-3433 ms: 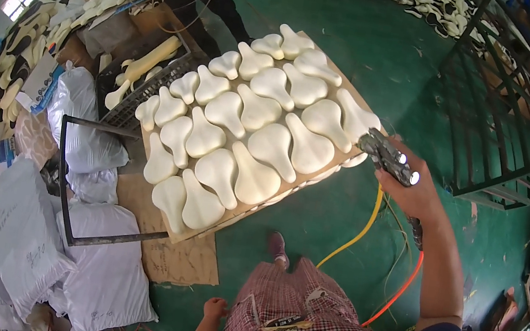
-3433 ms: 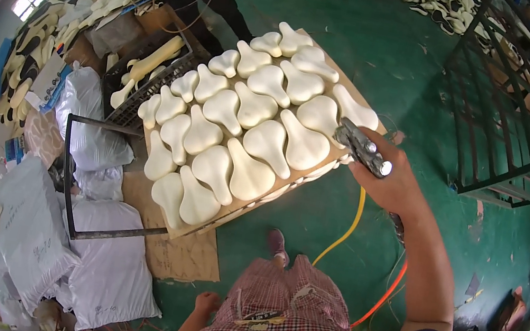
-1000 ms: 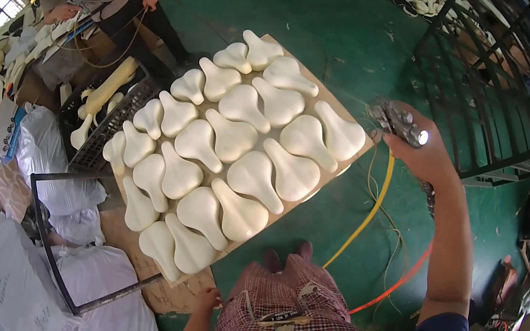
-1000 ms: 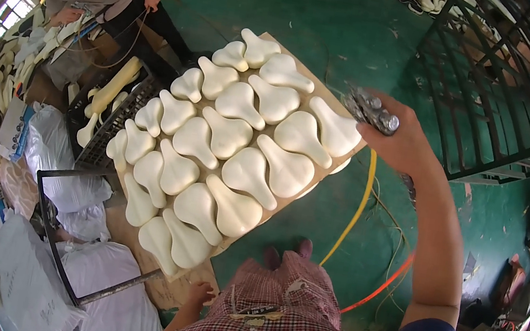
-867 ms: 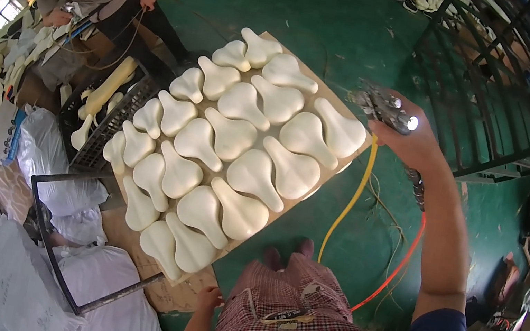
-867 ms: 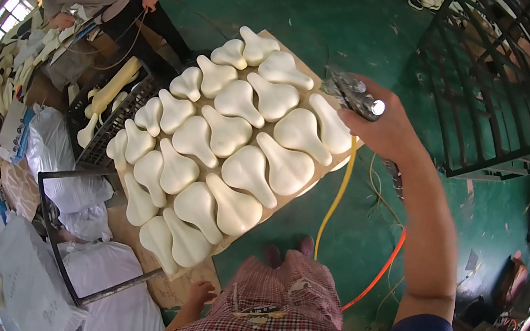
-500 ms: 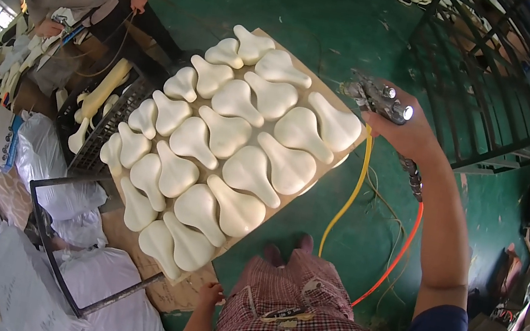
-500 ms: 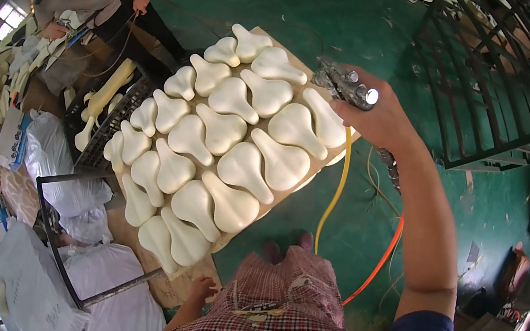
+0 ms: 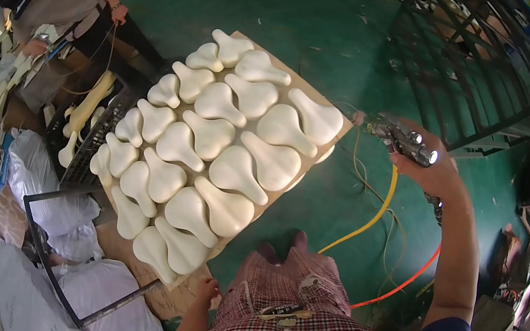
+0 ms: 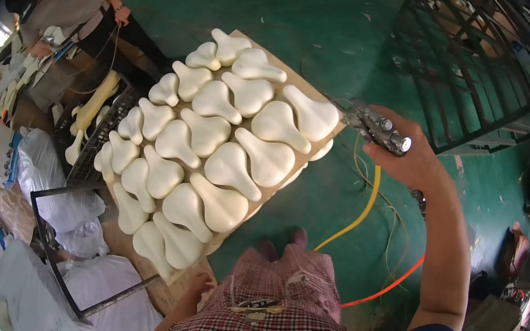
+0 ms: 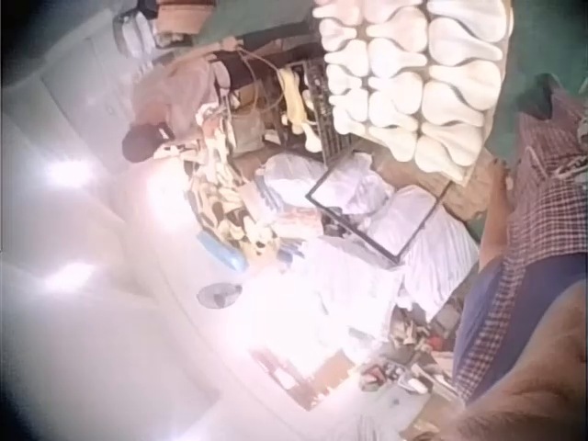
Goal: Applying a spray coating or adhesive to bicycle saddle foam parts and placing them onto storage racks.
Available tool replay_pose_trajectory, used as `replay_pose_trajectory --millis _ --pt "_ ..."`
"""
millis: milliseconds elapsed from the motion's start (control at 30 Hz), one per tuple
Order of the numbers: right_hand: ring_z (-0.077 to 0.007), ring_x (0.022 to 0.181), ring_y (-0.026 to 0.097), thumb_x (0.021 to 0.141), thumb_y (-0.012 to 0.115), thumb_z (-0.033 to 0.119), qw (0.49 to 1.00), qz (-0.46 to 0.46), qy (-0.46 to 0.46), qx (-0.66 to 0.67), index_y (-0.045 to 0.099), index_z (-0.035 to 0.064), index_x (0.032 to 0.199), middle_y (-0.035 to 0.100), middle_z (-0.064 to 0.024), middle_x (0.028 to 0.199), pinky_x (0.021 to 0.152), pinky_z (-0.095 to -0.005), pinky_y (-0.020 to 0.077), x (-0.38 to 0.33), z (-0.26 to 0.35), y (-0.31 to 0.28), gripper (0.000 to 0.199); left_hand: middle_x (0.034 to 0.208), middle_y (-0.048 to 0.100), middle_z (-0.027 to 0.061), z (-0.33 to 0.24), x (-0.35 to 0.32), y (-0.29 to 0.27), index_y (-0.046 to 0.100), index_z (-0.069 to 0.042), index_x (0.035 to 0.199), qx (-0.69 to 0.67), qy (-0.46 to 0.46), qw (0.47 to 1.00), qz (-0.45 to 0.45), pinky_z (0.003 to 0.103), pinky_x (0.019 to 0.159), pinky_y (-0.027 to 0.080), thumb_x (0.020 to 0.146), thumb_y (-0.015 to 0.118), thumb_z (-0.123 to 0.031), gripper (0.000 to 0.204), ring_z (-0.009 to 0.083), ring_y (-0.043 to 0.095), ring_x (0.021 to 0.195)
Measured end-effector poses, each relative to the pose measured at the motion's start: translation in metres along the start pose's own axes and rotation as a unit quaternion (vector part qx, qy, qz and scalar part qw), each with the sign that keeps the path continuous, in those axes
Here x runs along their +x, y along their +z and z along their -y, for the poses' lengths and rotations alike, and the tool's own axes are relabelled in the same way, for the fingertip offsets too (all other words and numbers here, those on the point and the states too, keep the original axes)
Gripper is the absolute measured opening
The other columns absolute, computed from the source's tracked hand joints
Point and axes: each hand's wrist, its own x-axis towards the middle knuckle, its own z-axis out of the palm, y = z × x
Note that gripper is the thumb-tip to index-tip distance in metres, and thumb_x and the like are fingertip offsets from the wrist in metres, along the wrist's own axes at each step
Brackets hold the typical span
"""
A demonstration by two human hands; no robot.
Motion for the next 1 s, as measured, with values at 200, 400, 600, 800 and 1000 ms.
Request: replay_pose_trajectory --millis 200,400,600,800,1000 --pt "-0.0129 0.077 0.053 0.066 0.062 0.012 0.994 0.007 0.091 -0.068 0.048 0.0054 0.113 0.059 -0.0084 0.086 0.073 -0.0268 0.0423 -0.039 -0.011 -0.014 0.049 0.081 0.056 0.0118 -0.03 -0.011 0.011 0.052 0.002 0.094 0.051 -0.011 0.998 0.017 0.028 0.05 0.045 0.074 0.051 -0.012 0.024 0.0221 0.059 0.061" --pt "-0.0153 0.076 0.055 0.066 0.062 0.014 0.995 -0.02 0.029 -0.09 0.048 0.0061 0.112 0.06 -0.0089 0.086 0.072 -0.0285 0.0433 -0.055 -0.017 -0.014 0.049 0.072 0.054 0.0093 -0.035 -0.02 0.021 0.052 0.003 0.09 0.061 -0.006 0.998 0.014 0.027 0.044 0.04 0.073 0.047 -0.011 0.022 0.0182 0.054 0.052" --pt "-0.0148 0.077 0.054 0.067 0.061 0.013 0.998 -0.043 0.042 -0.026 0.048 0.0053 0.112 0.06 -0.0087 0.086 0.073 -0.028 0.043 -0.05 -0.009 -0.014 0.048 0.082 0.056 0.0114 -0.021 -0.018 0.02 0.05 0.001 0.098 0.074 -0.024 0.997 0.014 0.029 0.054 0.046 0.074 0.05 -0.014 0.027 0.0212 0.058 0.065" --pt "-0.0164 0.078 0.056 0.066 0.061 0.011 0.998 -0.036 0.038 -0.042 0.048 0.0047 0.112 0.06 -0.0097 0.086 0.073 -0.0277 0.0429 -0.082 -0.062 -0.052 0.048 0.065 0.052 0.0092 -0.005 -0.035 0.053 0.055 0.003 0.084 0.005 0.008 0.999 -0.033 0.028 0.042 0.04 0.069 0.05 -0.007 0.019 0.0183 0.051 0.049" --pt "-0.0174 0.079 0.056 0.065 0.062 0.012 0.999 0.026 0.021 -0.032 0.048 0.0048 0.112 0.06 -0.0104 0.086 0.074 -0.0285 0.043 -0.093 -0.071 -0.069 0.049 0.082 0.057 0.0124 0.026 -0.051 0.088 0.057 0.001 0.087 0.225 0.16 0.961 0.012 0.033 0.056 0.047 0.071 0.054 -0.013 0.021 0.0237 0.058 0.064"
